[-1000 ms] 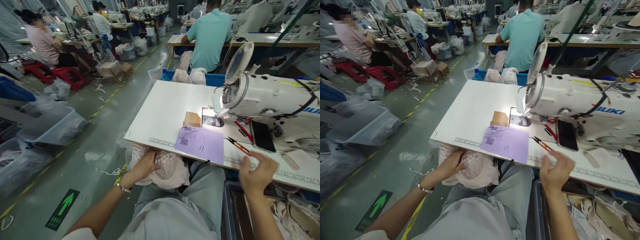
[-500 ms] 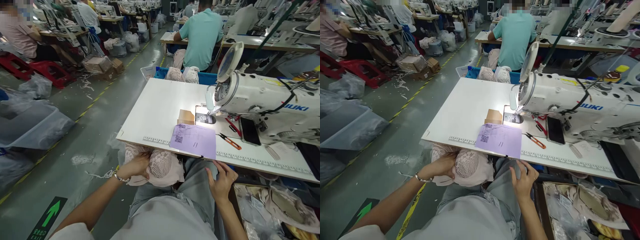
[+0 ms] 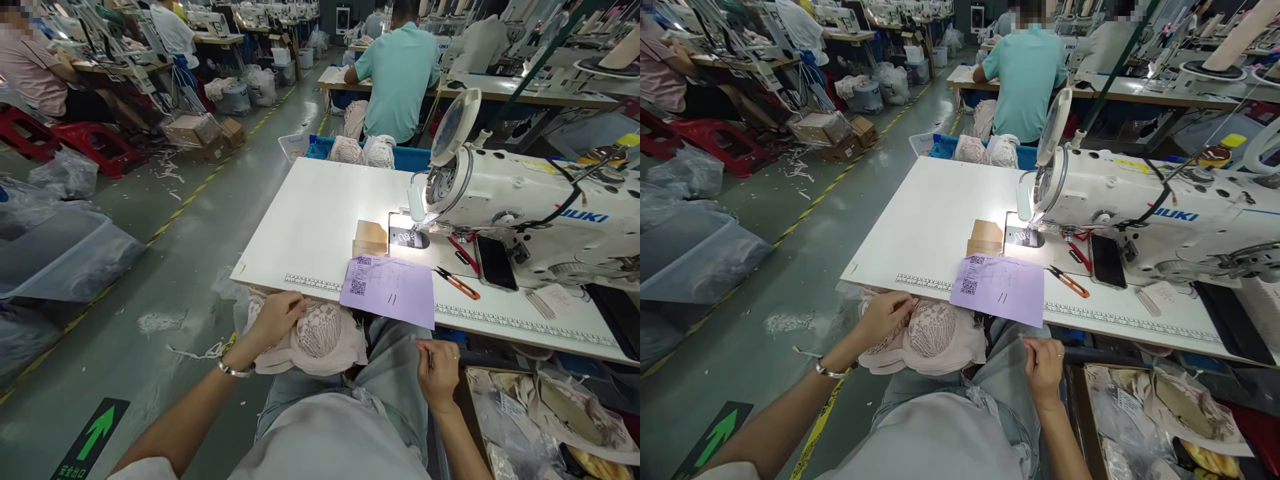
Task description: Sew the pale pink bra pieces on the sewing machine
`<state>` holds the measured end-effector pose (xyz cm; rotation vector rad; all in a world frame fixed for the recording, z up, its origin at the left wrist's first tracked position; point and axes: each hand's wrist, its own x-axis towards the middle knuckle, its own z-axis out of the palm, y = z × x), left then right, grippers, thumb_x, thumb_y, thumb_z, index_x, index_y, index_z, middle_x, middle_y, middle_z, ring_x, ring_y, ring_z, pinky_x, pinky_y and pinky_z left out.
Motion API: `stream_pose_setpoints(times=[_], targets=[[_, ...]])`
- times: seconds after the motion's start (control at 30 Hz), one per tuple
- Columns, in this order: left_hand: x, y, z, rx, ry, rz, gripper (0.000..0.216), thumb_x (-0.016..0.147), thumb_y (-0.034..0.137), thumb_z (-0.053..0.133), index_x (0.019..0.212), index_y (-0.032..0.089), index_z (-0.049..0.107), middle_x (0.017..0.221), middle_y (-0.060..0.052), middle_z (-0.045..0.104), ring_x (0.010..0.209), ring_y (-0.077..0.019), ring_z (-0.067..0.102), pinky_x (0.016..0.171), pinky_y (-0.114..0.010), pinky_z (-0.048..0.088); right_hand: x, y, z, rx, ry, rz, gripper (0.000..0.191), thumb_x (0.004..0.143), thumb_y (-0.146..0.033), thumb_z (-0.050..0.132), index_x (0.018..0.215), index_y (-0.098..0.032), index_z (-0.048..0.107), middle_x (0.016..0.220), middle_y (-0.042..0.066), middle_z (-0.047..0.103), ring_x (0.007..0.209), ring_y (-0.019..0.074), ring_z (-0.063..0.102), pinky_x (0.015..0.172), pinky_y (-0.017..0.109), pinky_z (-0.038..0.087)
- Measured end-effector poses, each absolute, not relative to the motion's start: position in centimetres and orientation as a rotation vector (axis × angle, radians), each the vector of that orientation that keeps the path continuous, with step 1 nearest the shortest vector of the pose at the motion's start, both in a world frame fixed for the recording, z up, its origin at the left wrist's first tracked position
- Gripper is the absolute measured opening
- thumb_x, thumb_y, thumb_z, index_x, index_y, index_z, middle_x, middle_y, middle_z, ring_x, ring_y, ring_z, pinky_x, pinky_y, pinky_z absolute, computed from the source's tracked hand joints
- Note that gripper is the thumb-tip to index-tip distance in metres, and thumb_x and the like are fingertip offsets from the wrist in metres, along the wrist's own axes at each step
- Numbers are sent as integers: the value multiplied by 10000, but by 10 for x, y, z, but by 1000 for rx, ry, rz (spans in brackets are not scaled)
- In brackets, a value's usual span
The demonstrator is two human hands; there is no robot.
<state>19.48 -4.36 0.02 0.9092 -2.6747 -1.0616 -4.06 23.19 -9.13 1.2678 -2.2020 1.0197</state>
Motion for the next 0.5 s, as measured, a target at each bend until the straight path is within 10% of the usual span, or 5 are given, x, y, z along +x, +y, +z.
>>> stream_pose_setpoints(times=[0.23, 0.5], targets=[[127, -6, -18, 239, -2672, -854, 442, 942, 259, 491, 1382, 219, 484, 1465, -104, 479, 1369, -290, 381, 1144, -466, 198, -11, 238, -101, 1993, -2567, 1111, 275, 949, -247, 428, 739, -228, 605, 713, 26, 633, 666, 208, 633, 611, 350, 514], [166, -38, -6, 708, -2120, -929, 210, 915, 330, 542, 836, 202, 689, 810, -62, 658, 879, -221, 590, 854, -374, 446, -16, 231, -114, 1940, -2659, 1208, 178, 837, -438, 548, 824, -359, 707, 816, 97, 720, 733, 360, 721, 579, 479, 555]])
